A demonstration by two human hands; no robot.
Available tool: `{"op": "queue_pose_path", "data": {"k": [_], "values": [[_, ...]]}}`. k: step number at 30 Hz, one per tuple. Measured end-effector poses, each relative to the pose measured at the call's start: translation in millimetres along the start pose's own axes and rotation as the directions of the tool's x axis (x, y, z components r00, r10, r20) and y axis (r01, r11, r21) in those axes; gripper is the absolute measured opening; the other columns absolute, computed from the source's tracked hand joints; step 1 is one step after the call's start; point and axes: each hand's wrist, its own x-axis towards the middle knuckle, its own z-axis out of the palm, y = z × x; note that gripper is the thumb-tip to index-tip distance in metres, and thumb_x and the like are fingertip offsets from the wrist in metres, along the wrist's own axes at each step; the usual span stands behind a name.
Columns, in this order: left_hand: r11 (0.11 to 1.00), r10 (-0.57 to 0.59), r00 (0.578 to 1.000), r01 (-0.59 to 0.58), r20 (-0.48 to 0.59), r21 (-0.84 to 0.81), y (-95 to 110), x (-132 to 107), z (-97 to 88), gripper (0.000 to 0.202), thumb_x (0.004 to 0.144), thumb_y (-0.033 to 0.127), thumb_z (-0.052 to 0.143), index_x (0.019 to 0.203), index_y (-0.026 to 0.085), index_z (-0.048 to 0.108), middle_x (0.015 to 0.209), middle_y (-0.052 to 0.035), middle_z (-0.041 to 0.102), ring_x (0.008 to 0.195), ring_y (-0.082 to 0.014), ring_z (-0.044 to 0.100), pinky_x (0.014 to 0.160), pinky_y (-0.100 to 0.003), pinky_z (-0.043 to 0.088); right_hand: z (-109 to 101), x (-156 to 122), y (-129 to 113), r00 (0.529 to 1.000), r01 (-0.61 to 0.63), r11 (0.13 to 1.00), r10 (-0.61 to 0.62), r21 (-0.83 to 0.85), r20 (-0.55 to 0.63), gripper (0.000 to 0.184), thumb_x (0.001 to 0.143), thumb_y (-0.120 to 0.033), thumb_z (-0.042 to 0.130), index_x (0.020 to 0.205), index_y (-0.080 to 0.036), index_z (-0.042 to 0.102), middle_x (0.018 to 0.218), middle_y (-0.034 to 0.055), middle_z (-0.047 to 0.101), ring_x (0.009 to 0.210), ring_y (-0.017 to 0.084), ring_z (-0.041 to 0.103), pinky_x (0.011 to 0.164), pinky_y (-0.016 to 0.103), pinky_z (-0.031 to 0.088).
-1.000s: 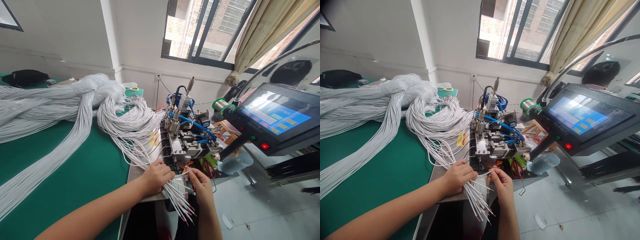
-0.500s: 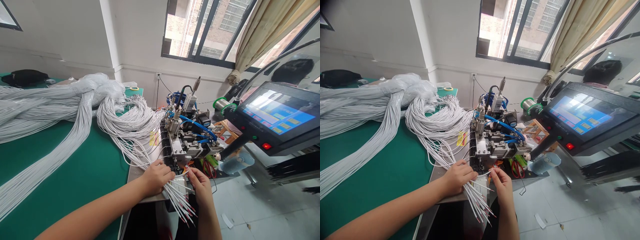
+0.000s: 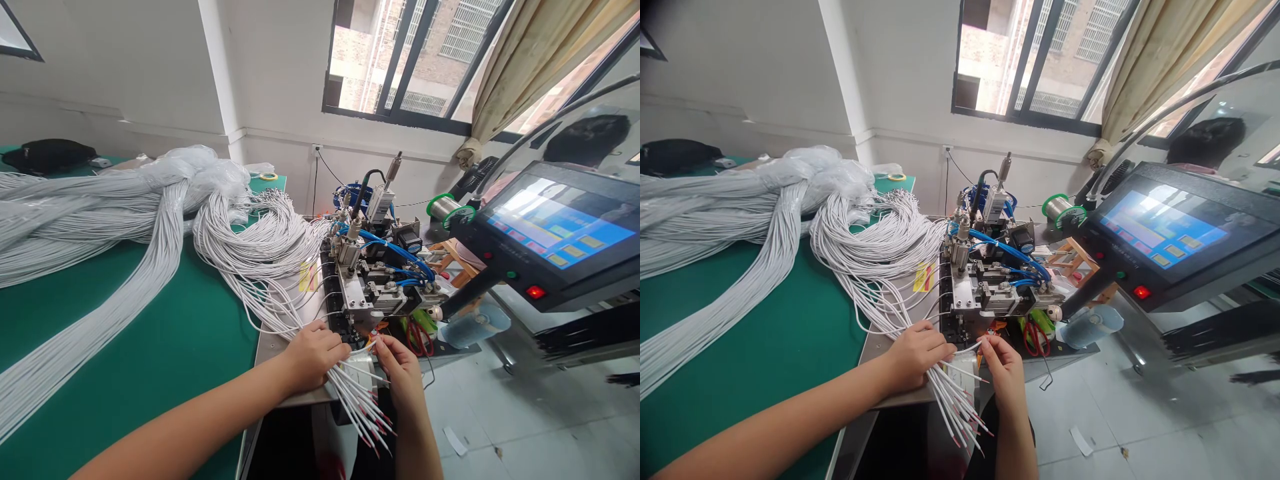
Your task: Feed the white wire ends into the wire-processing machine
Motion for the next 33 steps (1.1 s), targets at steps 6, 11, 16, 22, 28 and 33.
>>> {"op": "queue_pose_path", "data": {"k": [6, 11, 16, 22, 28, 33], "values": [[1.000, -0.004, 1.000, 0.004, -0.017, -0.011, 0, 0, 0.8, 0.019, 0.078, 0.014, 0.048, 0.095, 0.019, 0.056, 0.074, -0.0001, 0.059, 0.066, -0.0146, 0.055, 0.071, -0.031, 0.035, 0, 1, 1, 1.000, -0.023, 1.000, 0.023, 0.005, 0.009, 0.035, 0.076, -0.050, 0.071, 0.082, -0.016, 0.069, 0.068, 0.0016, 0.060, 0.058, 0.014, 0.048, 0.052, 0.023, 0.036], [1.000, 0.003, 1.000, -0.003, -0.026, -0.015, 1, 2, -1.8, 0.024, 0.082, 0.015, 0.046, 0.104, 0.018, 0.055, 0.074, 0.0006, 0.060, 0.064, -0.0137, 0.055, 0.069, -0.031, 0.036, 1, 1, -1, 0.999, -0.006, 1.000, 0.006, 0.005, 0.034, 0.031, 0.079, -0.047, 0.069, 0.080, -0.016, 0.068, 0.068, 0.0009, 0.059, 0.059, 0.014, 0.048, 0.053, 0.023, 0.036], [0.998, -0.005, 0.998, 0.009, -0.063, 0.057, 5, 4, -9.5, 0.039, 0.079, 0.013, 0.047, 0.118, 0.017, 0.053, 0.075, -0.0002, 0.063, 0.067, -0.0154, 0.056, 0.081, -0.036, 0.036, 2, 1, -1, 1.000, 0.009, 1.000, -0.009, 0.014, 0.027, 0.027, 0.080, -0.044, 0.069, 0.081, -0.017, 0.069, 0.068, 0.0005, 0.060, 0.062, 0.015, 0.052, 0.056, 0.023, 0.039], [0.997, 0.013, 0.985, 0.000, -0.170, 0.076, 4, 5, -6.8, 0.037, 0.087, 0.009, 0.038, 0.119, 0.014, 0.055, 0.074, -0.0013, 0.063, 0.065, -0.0145, 0.056, 0.073, -0.032, 0.039, 4, 4, -2, 0.999, 0.044, 0.999, -0.044, -0.009, -0.001, 0.027, 0.083, -0.043, 0.067, 0.091, -0.017, 0.071, 0.078, 0.0031, 0.067, 0.073, 0.018, 0.059, 0.066, 0.025, 0.045], [0.999, -0.019, 0.982, 0.029, -0.189, 0.046, 3, 4, -1.6, 0.036, 0.090, 0.011, 0.034, 0.117, 0.015, 0.057, 0.076, -0.0025, 0.064, 0.065, -0.0155, 0.057, 0.062, -0.031, 0.038, 6, 5, -5, 0.999, 0.052, 0.998, -0.052, 0.047, 0.000, 0.028, 0.083, -0.042, 0.067, 0.096, -0.018, 0.071, 0.078, 0.0036, 0.068, 0.074, 0.018, 0.061, 0.070, 0.027, 0.047], [0.994, -0.067, 0.976, 0.083, -0.208, 0.068, 6, 5, -4.4, 0.036, 0.094, 0.012, 0.030, 0.114, 0.015, 0.059, 0.076, -0.0033, 0.063, 0.068, -0.0158, 0.056, 0.064, -0.032, 0.038, 5, 6, -7, 0.999, 0.042, 0.999, -0.043, 0.019, 0.021, 0.030, 0.083, -0.043, 0.066, 0.098, -0.017, 0.072, 0.077, 0.0041, 0.069, 0.070, 0.018, 0.060, 0.065, 0.027, 0.047]]}}
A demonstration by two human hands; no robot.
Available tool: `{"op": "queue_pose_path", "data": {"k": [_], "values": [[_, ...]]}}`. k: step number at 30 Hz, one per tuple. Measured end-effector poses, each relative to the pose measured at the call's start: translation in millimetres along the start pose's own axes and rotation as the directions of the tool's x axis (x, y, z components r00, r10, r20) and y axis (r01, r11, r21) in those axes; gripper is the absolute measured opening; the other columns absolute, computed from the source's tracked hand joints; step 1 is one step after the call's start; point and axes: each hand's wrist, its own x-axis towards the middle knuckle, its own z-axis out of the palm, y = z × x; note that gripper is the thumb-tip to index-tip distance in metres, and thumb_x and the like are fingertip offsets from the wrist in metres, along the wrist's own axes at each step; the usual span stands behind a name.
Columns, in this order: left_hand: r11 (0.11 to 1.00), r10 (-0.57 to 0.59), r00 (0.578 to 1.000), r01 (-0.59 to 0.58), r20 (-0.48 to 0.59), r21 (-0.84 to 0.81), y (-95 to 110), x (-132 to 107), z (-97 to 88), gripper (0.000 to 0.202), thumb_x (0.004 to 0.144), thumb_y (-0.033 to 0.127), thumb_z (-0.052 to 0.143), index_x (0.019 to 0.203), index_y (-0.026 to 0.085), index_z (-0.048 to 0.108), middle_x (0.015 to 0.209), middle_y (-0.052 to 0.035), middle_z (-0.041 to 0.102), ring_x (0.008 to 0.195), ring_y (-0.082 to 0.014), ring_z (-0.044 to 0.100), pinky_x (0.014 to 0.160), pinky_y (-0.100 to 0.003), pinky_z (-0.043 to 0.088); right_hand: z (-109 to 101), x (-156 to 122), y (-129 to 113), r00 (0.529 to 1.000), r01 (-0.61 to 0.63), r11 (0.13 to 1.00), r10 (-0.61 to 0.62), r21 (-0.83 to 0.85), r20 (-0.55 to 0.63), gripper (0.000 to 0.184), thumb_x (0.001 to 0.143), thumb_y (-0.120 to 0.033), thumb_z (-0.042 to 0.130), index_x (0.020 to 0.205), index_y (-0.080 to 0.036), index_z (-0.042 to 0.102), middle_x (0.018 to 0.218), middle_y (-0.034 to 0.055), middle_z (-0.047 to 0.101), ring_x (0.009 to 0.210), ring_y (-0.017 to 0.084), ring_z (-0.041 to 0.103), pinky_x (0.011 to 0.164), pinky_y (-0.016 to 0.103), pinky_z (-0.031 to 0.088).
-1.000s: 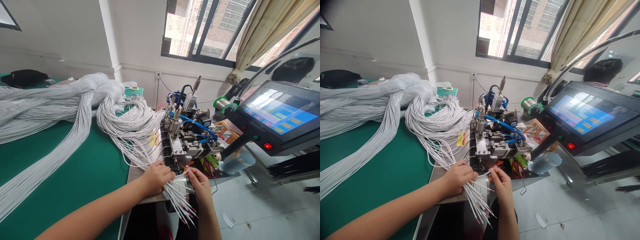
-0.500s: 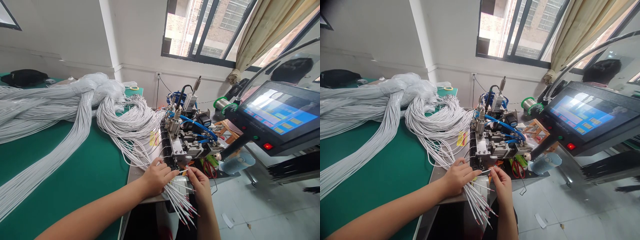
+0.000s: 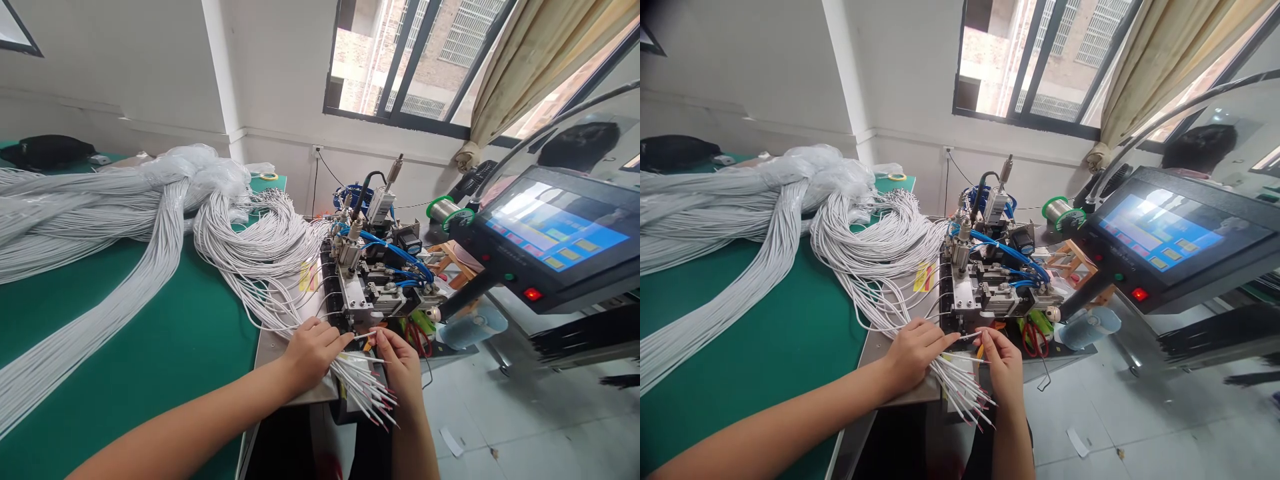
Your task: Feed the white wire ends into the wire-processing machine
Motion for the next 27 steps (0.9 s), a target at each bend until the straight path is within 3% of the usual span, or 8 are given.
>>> {"op": "queue_pose_path", "data": {"k": [7, 11, 16, 20, 24, 27], "values": [[0.997, 0.062, 0.998, -0.063, 0.006, 0.054, -2, -1, -0.7, 0.031, 0.098, 0.017, 0.034, 0.117, 0.017, 0.059, 0.077, -0.0025, 0.061, 0.079, -0.0162, 0.055, 0.072, -0.031, 0.039, -1, 2, -3, 1.000, -0.004, 1.000, 0.004, -0.008, 0.028, 0.029, 0.083, -0.043, 0.067, 0.097, -0.017, 0.072, 0.078, 0.0052, 0.069, 0.073, 0.018, 0.060, 0.063, 0.025, 0.045], [0.994, 0.069, 0.998, -0.070, 0.012, 0.080, -4, -2, -0.6, 0.029, 0.098, 0.017, 0.037, 0.116, 0.018, 0.060, 0.076, -0.0018, 0.060, 0.079, -0.0166, 0.054, 0.073, -0.032, 0.038, -6, 6, -4, 0.988, -0.079, 0.993, 0.066, 0.087, 0.143, 0.027, 0.081, -0.042, 0.070, 0.092, -0.017, 0.074, 0.070, 0.0031, 0.067, 0.047, 0.008, 0.042, 0.044, 0.021, 0.029], [0.991, 0.042, 0.999, -0.045, 0.022, 0.125, -2, -3, -2.7, 0.031, 0.096, 0.015, 0.037, 0.116, 0.017, 0.060, 0.079, -0.0037, 0.060, 0.080, -0.0185, 0.053, 0.074, -0.033, 0.037, -11, 10, -6, 0.971, -0.120, 0.988, 0.097, 0.097, 0.217, 0.031, 0.078, -0.043, 0.072, 0.093, -0.016, 0.076, 0.073, 0.0065, 0.071, 0.043, 0.005, 0.029, 0.042, 0.022, 0.018], [0.983, 0.034, 0.998, -0.042, 0.052, 0.179, 1, -4, -4.2, 0.030, 0.095, 0.014, 0.038, 0.115, 0.015, 0.060, 0.080, -0.0045, 0.060, 0.078, -0.0187, 0.053, 0.073, -0.034, 0.037, -11, 10, -10, 0.980, -0.092, 0.996, 0.091, -0.006, 0.178, 0.038, 0.080, -0.050, 0.067, 0.094, -0.015, 0.076, 0.075, 0.0073, 0.072, 0.042, 0.006, 0.031, 0.042, 0.023, 0.023], [0.975, 0.017, 0.996, -0.037, 0.092, 0.217, 4, -5, -6.5, 0.029, 0.095, 0.015, 0.038, 0.115, 0.015, 0.060, 0.082, -0.0048, 0.061, 0.080, -0.0184, 0.053, 0.076, -0.035, 0.038, -6, 11, -15, 0.988, -0.034, 0.984, 0.060, -0.175, 0.146, 0.036, 0.080, -0.051, 0.067, 0.084, -0.015, 0.074, 0.074, 0.0071, 0.071, 0.058, 0.015, 0.053, 0.057, 0.026, 0.040], [0.970, 0.005, 0.992, -0.035, 0.124, 0.241, 6, -4, -7.5, 0.030, 0.096, 0.015, 0.037, 0.116, 0.015, 0.059, 0.083, -0.0051, 0.061, 0.081, -0.0182, 0.053, 0.077, -0.035, 0.038, -2, 14, -15, 0.992, 0.025, 0.954, 0.014, -0.298, 0.128, 0.036, 0.079, -0.051, 0.067, 0.074, -0.015, 0.069, 0.069, 0.0055, 0.067, 0.066, 0.019, 0.057, 0.064, 0.028, 0.042]]}}
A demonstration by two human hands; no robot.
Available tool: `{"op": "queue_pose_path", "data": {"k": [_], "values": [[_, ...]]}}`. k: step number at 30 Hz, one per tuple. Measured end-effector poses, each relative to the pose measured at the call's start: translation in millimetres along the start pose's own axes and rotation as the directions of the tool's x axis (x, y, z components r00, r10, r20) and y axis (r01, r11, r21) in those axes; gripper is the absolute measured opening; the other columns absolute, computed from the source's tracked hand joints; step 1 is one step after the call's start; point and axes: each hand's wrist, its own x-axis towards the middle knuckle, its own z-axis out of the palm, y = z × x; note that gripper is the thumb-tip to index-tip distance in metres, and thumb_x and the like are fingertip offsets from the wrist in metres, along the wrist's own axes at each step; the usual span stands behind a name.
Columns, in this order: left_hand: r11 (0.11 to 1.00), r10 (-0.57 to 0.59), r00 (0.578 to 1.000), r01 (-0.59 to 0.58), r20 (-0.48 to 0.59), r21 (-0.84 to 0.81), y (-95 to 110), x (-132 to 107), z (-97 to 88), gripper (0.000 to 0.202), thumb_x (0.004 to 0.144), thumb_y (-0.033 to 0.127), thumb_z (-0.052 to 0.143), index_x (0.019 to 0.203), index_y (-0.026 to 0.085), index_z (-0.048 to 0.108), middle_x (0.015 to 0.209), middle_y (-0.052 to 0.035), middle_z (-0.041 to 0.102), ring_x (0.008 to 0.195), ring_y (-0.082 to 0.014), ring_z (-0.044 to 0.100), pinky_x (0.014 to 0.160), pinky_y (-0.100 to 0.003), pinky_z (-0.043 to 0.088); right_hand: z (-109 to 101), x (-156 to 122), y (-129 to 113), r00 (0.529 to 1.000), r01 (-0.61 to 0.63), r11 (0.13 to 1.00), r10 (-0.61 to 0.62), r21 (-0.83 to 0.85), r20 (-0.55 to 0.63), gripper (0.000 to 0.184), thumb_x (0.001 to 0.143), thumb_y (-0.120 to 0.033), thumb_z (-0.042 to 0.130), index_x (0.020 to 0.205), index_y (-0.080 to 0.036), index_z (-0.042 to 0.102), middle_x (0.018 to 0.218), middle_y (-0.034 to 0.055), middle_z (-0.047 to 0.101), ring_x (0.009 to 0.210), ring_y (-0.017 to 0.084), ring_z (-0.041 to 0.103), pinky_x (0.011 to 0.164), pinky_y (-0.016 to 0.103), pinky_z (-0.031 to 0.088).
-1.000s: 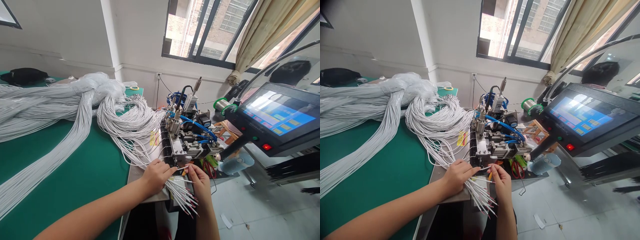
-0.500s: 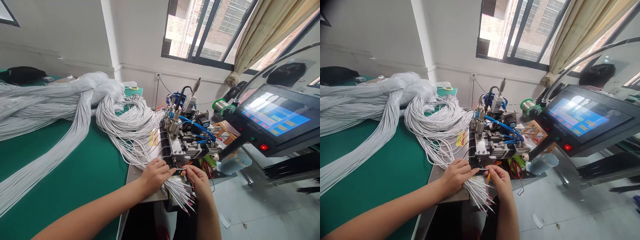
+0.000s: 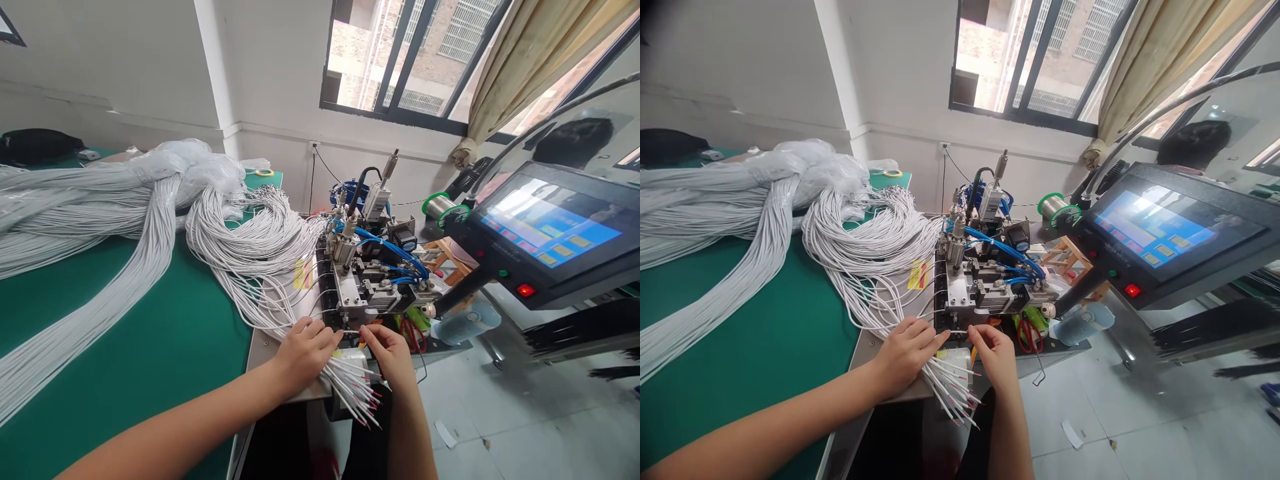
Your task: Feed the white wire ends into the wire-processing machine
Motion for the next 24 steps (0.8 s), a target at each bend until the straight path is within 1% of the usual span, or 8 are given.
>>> {"op": "queue_pose_path", "data": {"k": [3, 6, 12, 16, 19, 24], "values": [[1.000, -0.011, 0.999, 0.010, 0.036, 0.012, 1, 0, 1.4, 0.030, 0.096, 0.016, 0.038, 0.117, 0.015, 0.059, 0.084, -0.0053, 0.061, 0.081, -0.0183, 0.052, 0.077, -0.035, 0.038, 4, 4, 4, 0.999, 0.021, 0.996, -0.023, -0.086, -0.026, 0.037, 0.080, -0.052, 0.064, 0.073, -0.016, 0.065, 0.064, 0.0022, 0.059, 0.059, 0.016, 0.050, 0.057, 0.026, 0.037], [1.000, -0.023, 0.998, 0.022, 0.058, 0.022, 2, 0, 4.7, 0.029, 0.095, 0.015, 0.039, 0.116, 0.014, 0.059, 0.084, -0.0051, 0.060, 0.081, -0.0190, 0.053, 0.076, -0.035, 0.037, 7, 8, 10, 0.999, 0.045, 0.994, -0.046, -0.104, -0.002, 0.036, 0.082, -0.051, 0.062, 0.072, -0.017, 0.060, 0.062, -0.0006, 0.052, 0.056, 0.014, 0.044, 0.054, 0.025, 0.033], [0.999, -0.047, 0.987, 0.048, 0.153, 0.000, 2, -1, 7.6, 0.032, 0.092, 0.016, 0.042, 0.121, 0.016, 0.056, 0.087, -0.0060, 0.060, 0.083, -0.0207, 0.052, 0.077, -0.036, 0.035, 9, 13, 18, 0.992, 0.055, 0.998, -0.055, 0.004, 0.117, 0.034, 0.086, -0.048, 0.057, 0.071, -0.018, 0.053, 0.063, -0.0027, 0.043, 0.059, 0.013, 0.039, 0.055, 0.025, 0.031], [0.998, -0.047, 0.974, 0.055, 0.220, -0.033, 1, -1, 6.8, 0.039, 0.086, 0.017, 0.050, 0.125, 0.016, 0.053, 0.090, -0.0065, 0.060, 0.085, -0.0216, 0.052, 0.079, -0.037, 0.034, 11, 14, 20, 0.990, 0.051, 0.997, -0.058, 0.064, 0.128, 0.033, 0.086, -0.048, 0.058, 0.072, -0.018, 0.052, 0.064, -0.0033, 0.041, 0.059, 0.013, 0.037, 0.055, 0.025, 0.030], [0.996, -0.063, 0.959, 0.079, 0.277, -0.048, 1, 1, 6.3, 0.047, 0.081, 0.017, 0.055, 0.128, 0.018, 0.051, 0.091, -0.0065, 0.060, 0.085, -0.0223, 0.052, 0.080, -0.037, 0.033, 12, 17, 21, 0.988, 0.035, 0.994, -0.050, 0.107, 0.144, 0.034, 0.085, -0.048, 0.059, 0.070, -0.018, 0.052, 0.064, -0.0030, 0.042, 0.060, 0.013, 0.037, 0.055, 0.025, 0.030], [0.994, -0.079, 0.938, 0.101, 0.339, -0.049, 1, 4, 6.4, 0.053, 0.081, 0.016, 0.054, 0.133, 0.023, 0.046, 0.088, -0.0055, 0.059, 0.082, -0.0221, 0.053, 0.079, -0.037, 0.033, 11, 18, 21, 0.974, 0.008, 0.985, -0.047, 0.173, 0.220, 0.036, 0.085, -0.049, 0.058, 0.068, -0.019, 0.049, 0.062, -0.0047, 0.037, 0.057, 0.012, 0.032, 0.053, 0.023, 0.029]]}}
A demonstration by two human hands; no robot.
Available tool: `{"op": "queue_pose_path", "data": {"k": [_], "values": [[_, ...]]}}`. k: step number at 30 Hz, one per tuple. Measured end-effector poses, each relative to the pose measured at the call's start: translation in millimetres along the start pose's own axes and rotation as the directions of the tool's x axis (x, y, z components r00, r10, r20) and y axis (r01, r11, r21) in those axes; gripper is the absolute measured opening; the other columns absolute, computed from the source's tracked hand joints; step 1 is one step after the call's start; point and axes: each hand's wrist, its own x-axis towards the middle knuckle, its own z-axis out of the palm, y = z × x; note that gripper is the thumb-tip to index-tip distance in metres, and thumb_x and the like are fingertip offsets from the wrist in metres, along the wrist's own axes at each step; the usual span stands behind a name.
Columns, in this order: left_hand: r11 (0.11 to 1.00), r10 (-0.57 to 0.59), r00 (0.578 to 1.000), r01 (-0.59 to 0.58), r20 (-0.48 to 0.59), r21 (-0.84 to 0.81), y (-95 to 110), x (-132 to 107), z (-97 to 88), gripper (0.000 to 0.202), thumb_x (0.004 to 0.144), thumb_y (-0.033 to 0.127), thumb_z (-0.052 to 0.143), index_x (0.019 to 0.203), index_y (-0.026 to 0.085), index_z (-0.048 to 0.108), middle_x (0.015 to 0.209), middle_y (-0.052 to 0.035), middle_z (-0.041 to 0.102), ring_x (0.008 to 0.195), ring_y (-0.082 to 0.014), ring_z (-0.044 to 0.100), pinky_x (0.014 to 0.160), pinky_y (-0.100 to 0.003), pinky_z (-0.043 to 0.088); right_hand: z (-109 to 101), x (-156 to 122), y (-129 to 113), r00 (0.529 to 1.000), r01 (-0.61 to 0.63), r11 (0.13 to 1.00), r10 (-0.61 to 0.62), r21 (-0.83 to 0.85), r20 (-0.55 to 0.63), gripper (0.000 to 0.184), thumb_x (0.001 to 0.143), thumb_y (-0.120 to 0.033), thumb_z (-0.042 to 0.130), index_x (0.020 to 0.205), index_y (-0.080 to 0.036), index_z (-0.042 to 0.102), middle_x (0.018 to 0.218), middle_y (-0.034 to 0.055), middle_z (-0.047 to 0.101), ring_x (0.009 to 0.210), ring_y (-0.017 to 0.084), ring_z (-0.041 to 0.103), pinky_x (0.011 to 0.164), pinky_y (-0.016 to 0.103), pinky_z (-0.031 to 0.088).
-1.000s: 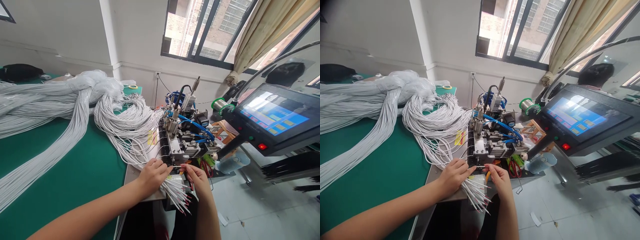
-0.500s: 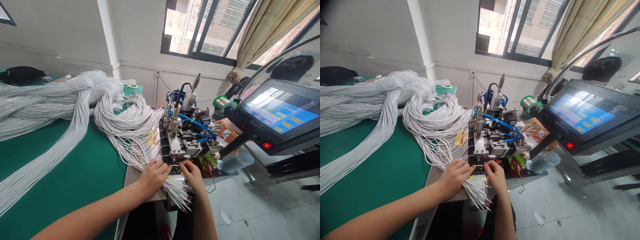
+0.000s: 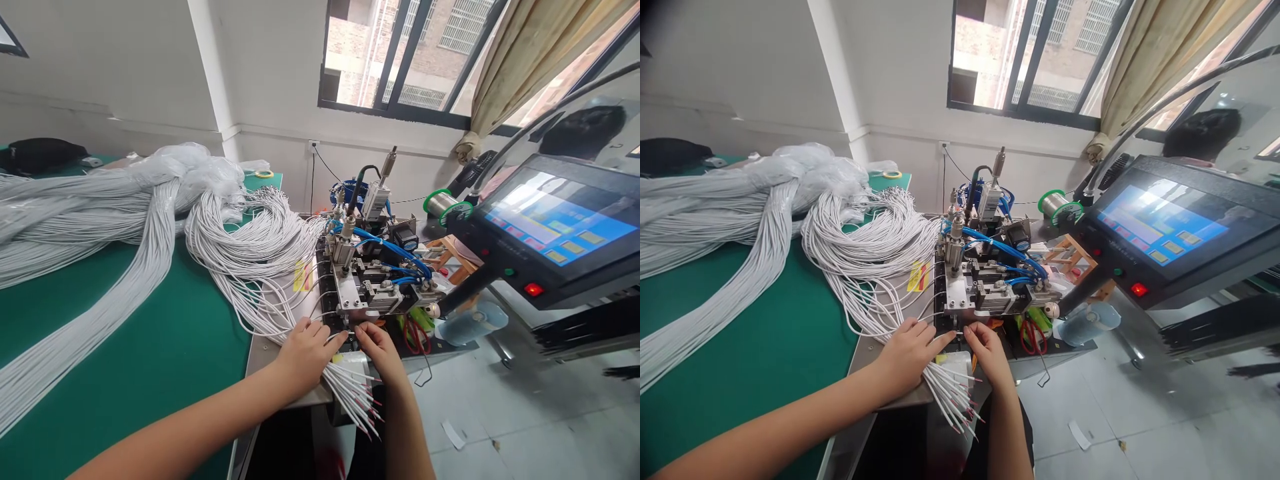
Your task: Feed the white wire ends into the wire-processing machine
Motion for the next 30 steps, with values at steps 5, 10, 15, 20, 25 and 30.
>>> {"op": "queue_pose_path", "data": {"k": [5, 10, 15, 20, 25, 30], "values": [[1.000, 0.006, 1.000, -0.006, 0.022, 0.016, 1, 0, -0.5, 0.056, 0.081, 0.018, 0.055, 0.135, 0.024, 0.044, 0.088, -0.0058, 0.059, 0.081, -0.0227, 0.054, 0.079, -0.038, 0.033, 0, -2, 1, 0.999, 0.044, 0.999, -0.044, -0.021, -0.019, 0.034, 0.087, -0.046, 0.057, 0.069, -0.019, 0.050, 0.063, -0.0043, 0.038, 0.059, 0.012, 0.034, 0.055, 0.023, 0.030], [1.000, 0.017, 0.999, -0.018, 0.034, 0.012, 1, 0, -1.5, 0.057, 0.080, 0.019, 0.057, 0.135, 0.024, 0.044, 0.087, -0.0055, 0.059, 0.081, -0.0234, 0.054, 0.081, -0.039, 0.033, 1, -2, 4, 0.999, 0.002, 0.998, -0.004, -0.059, -0.036, 0.038, 0.084, -0.052, 0.057, 0.067, -0.019, 0.048, 0.062, -0.0046, 0.037, 0.057, 0.012, 0.033, 0.054, 0.023, 0.029], [0.999, 0.031, 0.998, -0.032, 0.061, 0.014, 1, 1, -2.0, 0.059, 0.080, 0.018, 0.055, 0.137, 0.025, 0.041, 0.087, -0.0056, 0.059, 0.081, -0.0241, 0.055, 0.081, -0.041, 0.033, -1, -1, 5, 0.999, -0.032, 0.999, 0.032, -0.005, 0.016, 0.038, 0.084, -0.053, 0.056, 0.069, -0.020, 0.047, 0.063, -0.0046, 0.036, 0.057, 0.012, 0.032, 0.052, 0.022, 0.028], [0.999, 0.040, 0.995, -0.041, 0.097, 0.013, 0, 4, -3.8, 0.063, 0.080, 0.016, 0.054, 0.140, 0.028, 0.037, 0.088, -0.0055, 0.060, 0.081, -0.0240, 0.056, 0.081, -0.041, 0.034, -1, 0, 3, 0.998, -0.064, 0.998, 0.064, 0.004, 0.023, 0.038, 0.083, -0.054, 0.055, 0.068, -0.020, 0.046, 0.062, -0.0052, 0.034, 0.057, 0.012, 0.030, 0.051, 0.023, 0.026], [0.999, 0.027, 0.990, -0.030, 0.141, 0.018, 1, 6, -8.4, 0.068, 0.079, 0.017, 0.057, 0.142, 0.030, 0.034, 0.088, -0.0058, 0.061, 0.082, -0.0243, 0.057, 0.081, -0.040, 0.035, 4, 5, 1, 0.997, -0.075, 0.997, 0.075, 0.026, -0.017, 0.038, 0.076, -0.053, 0.058, 0.062, -0.020, 0.045, 0.056, -0.0059, 0.035, 0.053, 0.011, 0.029, 0.051, 0.024, 0.025], [1.000, 0.009, 0.984, -0.013, 0.181, 0.022, 4, 10, -13.7, 0.067, 0.079, 0.017, 0.058, 0.141, 0.031, 0.036, 0.088, -0.0066, 0.062, 0.081, -0.0242, 0.058, 0.080, -0.039, 0.035, 7, 7, 3, 0.992, -0.109, 0.989, 0.114, 0.104, -0.049, 0.036, 0.072, -0.051, 0.059, 0.059, -0.020, 0.046, 0.051, -0.0074, 0.031, 0.049, 0.010, 0.026, 0.048, 0.023, 0.021]]}}
